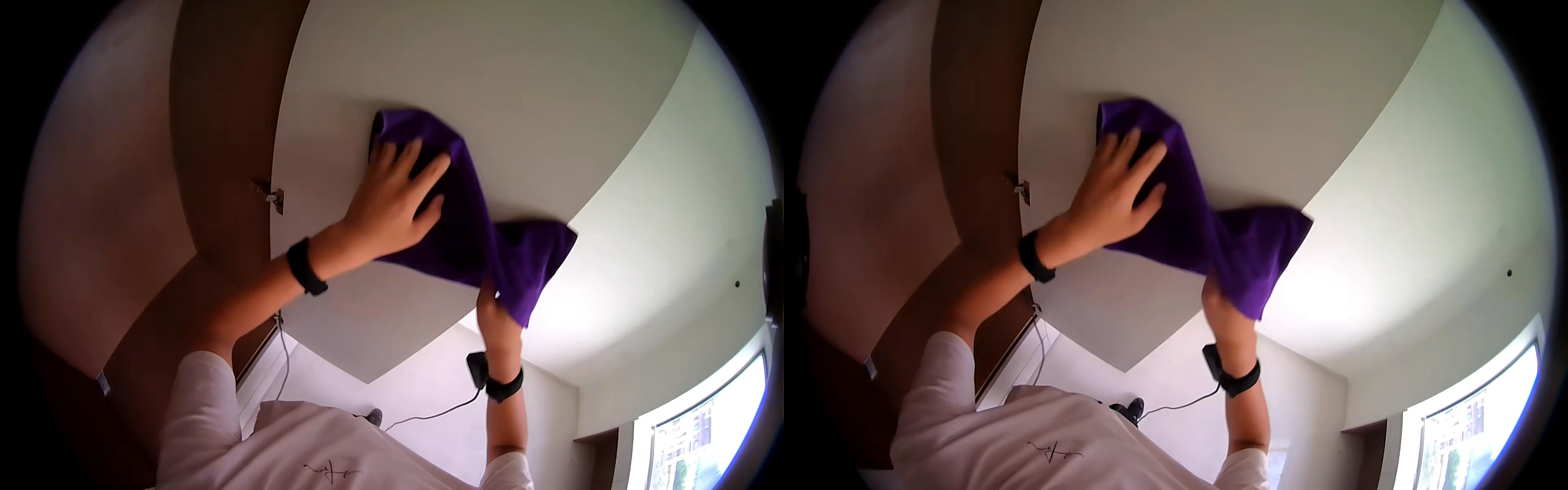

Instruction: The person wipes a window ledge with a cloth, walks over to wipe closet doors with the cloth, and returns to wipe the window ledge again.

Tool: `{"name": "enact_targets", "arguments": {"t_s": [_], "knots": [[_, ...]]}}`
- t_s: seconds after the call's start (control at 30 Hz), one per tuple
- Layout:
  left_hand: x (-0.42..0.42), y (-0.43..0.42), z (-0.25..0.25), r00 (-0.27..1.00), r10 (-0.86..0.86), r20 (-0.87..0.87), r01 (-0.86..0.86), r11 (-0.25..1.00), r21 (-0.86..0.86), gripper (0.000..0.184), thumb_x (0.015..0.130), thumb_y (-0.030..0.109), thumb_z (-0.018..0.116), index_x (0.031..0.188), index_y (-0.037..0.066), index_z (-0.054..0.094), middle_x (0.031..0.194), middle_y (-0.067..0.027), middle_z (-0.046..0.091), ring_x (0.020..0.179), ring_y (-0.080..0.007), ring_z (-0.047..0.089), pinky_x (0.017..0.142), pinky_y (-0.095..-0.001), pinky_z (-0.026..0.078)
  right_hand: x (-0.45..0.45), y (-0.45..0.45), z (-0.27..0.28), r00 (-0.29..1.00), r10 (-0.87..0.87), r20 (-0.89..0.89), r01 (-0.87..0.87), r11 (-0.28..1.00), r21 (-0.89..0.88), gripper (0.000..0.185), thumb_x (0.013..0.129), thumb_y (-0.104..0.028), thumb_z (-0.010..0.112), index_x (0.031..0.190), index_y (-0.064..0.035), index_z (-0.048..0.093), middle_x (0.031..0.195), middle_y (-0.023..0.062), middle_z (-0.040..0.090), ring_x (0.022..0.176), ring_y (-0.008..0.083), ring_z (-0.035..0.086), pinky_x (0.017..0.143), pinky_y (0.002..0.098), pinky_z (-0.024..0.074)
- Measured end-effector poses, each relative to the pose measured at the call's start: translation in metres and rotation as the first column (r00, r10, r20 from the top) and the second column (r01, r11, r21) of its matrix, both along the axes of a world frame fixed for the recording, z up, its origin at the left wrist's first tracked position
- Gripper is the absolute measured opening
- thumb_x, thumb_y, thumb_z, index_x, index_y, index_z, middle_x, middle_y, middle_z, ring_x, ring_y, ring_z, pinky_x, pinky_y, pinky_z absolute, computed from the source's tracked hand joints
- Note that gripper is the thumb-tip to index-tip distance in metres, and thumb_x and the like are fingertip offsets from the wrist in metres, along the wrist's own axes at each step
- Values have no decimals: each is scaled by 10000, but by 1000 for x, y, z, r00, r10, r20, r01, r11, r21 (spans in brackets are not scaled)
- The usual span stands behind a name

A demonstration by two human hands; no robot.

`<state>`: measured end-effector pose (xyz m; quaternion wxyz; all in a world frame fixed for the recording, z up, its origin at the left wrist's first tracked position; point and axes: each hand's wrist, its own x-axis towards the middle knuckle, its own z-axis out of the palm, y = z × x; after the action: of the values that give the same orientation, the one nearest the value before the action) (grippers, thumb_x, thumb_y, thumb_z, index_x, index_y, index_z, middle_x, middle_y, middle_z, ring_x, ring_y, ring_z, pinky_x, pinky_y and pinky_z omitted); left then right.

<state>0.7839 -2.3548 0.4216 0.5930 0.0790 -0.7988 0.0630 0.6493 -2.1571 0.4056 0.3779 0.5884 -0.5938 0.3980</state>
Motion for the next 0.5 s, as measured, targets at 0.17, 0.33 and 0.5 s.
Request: {"name": "enact_targets", "arguments": {"t_s": [0.17,0.33,0.5], "knots": [[-4,-35,106,963,-108,-245,113,994,4,643,924,307,672,1497,92,475,1458,-366,433,1208,-540,501,1052,-587,432,-25,-34,92,973,124,193,-111,991,-77,299,845,5,649,1142,33,680,1137,212,696,1118,399,634,1015,465,458],[-22,-49,138,949,-33,-312,-5,993,-120,650,908,356,666,1499,143,501,1492,-343,432,1300,-572,442,1123,-619,358,-53,-62,128,994,6,-110,-29,979,-204,583,801,-78,722,1328,82,533,1326,294,581,1273,452,532,1149,511,362],[-14,-50,102,939,337,-69,-343,908,-242,780,865,323,722,1569,225,402,1486,-337,428,1190,-500,520,1077,-670,366,-43,-70,105,927,-43,-372,-10,990,-140,854,693,-79,773,1458,65,421,1574,333,319,1445,504,352,1195,571,301]]}}
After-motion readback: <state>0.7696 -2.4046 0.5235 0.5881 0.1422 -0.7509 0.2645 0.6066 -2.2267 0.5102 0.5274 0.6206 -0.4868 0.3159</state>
